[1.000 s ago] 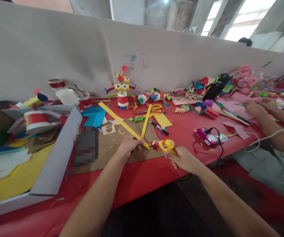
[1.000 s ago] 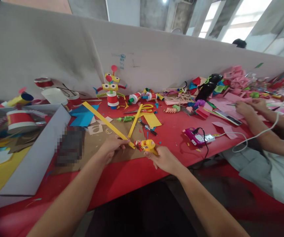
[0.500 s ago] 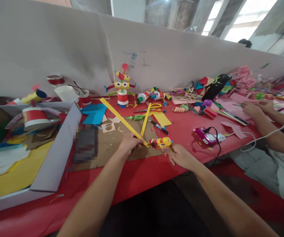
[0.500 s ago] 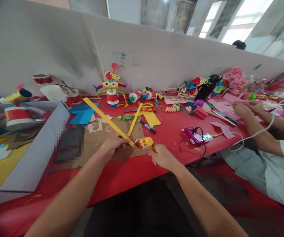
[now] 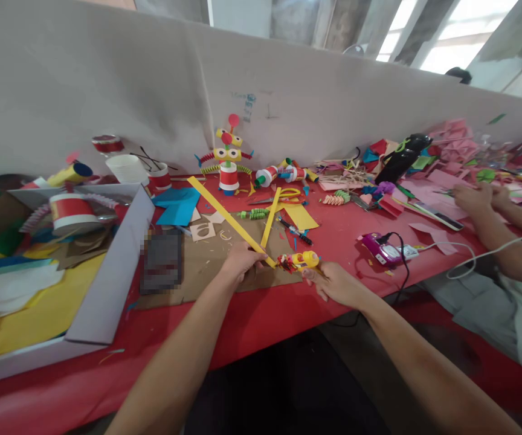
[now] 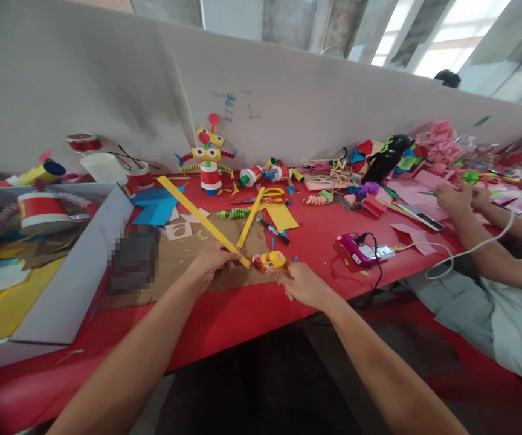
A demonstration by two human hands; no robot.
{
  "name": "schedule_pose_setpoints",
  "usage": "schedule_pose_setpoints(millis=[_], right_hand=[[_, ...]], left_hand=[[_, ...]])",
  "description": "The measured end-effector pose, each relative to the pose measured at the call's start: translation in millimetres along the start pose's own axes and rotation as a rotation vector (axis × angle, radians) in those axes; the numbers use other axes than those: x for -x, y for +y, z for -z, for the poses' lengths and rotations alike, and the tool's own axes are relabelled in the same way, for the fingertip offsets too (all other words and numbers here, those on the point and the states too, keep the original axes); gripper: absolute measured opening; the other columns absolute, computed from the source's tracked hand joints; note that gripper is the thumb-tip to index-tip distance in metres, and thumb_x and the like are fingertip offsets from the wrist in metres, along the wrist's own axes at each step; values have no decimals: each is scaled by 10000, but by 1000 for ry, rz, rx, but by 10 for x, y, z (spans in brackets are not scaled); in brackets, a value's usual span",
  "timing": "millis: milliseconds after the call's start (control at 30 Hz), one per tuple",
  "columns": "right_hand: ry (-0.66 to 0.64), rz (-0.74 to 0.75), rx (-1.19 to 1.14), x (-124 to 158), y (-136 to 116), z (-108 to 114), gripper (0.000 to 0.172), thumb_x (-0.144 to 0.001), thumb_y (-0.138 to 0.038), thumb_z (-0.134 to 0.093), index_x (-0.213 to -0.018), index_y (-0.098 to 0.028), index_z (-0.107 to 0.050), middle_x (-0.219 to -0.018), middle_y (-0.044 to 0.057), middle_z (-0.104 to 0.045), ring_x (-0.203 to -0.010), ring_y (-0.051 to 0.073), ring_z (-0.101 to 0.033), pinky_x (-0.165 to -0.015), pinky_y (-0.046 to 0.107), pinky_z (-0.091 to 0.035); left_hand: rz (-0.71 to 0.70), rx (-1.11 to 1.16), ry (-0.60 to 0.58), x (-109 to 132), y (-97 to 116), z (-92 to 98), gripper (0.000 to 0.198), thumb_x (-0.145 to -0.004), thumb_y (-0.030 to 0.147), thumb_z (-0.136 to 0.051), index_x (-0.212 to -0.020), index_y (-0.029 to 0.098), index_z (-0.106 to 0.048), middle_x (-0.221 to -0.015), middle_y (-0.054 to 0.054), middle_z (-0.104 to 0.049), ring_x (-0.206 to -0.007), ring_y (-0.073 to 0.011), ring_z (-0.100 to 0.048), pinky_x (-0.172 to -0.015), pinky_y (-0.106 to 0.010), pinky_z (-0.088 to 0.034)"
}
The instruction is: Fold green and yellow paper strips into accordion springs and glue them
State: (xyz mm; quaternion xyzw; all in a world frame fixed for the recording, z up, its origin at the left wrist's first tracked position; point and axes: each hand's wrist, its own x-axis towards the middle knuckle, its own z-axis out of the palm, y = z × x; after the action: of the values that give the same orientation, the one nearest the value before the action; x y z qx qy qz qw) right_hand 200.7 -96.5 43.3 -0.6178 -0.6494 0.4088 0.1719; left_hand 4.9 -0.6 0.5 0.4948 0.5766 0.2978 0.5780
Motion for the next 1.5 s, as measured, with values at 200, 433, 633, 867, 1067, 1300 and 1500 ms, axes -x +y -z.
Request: schedule_pose_setpoints(millis=[200, 433, 633, 867, 1067, 1300, 1500], right_hand=[[20, 24, 7, -20, 9, -54, 423, -831, -564, -366, -733, -175, -498, -388, -59, -449, -375, 113, -481, -444, 216, -347], [-4, 46, 51, -23, 3, 20, 422, -822, -559, -395, -736, -168, -531, -389, -52, -458, -367, 113, -470, -444, 220, -345], [304, 0, 427, -157, 134, 325, 419, -842, -533, -387, -964, -169, -555, -740, 80, -636, -677, 203, -611, -566, 256, -387], [451, -248, 955, -591, 463, 521, 325, -857, -285, -432, -1126, -116, -496, -1087, 188, -536, -949, 287, -557, -741, 353, -410], [514, 22, 759, -861, 40, 31, 292, -806, -215, -452, -1076, -159, -548, -1066, 142, -583, -983, 234, -548, -810, 327, -407], [371, -167, 547, -1295, -378, -377, 415, -735, -542, -505, -916, -196, -647, -955, 169, -639, -893, 306, -616, -698, 412, -445], [329, -191, 340, -1377, -117, -189, 228, -692, -419, -556, -772, -227, -648, -873, 104, -668, -835, 254, -629, -618, 322, -443]], left_hand=[[-6, 18, -1, 18, 6, 14, 73, -588, 97, -659, -639, 134, -622, -510, -1, -599, -367, -61, -454, -377, -183, -311], [-25, 65, -1, -15, -50, 4, 86, -551, 96, -679, -607, 137, -628, -508, -15, -611, -364, -72, -459, -366, -187, -286], [-101, 193, 18, -26, 20, 94, 162, -533, 166, -710, -679, 125, -654, -557, -11, -601, -385, -51, -413, -388, -191, -298], [-320, 485, 237, -22, 150, 350, 296, -551, 311, -727, -770, 121, -666, -601, 4, -561, -525, -68, -448, -485, -187, -337], [-430, 443, 417, -58, 153, 426, 247, -616, 337, -670, -757, 137, -638, -673, -18, -599, -633, -114, -526, -576, -212, -391], [-390, 488, 410, -64, 108, 393, 149, -665, 272, -621, -734, 140, -615, -620, 4, -563, -570, -91, -513, -570, -212, -404], [-349, 492, 407, -81, 93, 397, 111, -664, 238, -629, -718, 141, -616, -668, -15, -599, -615, -104, -553, -597, -223, -422]])
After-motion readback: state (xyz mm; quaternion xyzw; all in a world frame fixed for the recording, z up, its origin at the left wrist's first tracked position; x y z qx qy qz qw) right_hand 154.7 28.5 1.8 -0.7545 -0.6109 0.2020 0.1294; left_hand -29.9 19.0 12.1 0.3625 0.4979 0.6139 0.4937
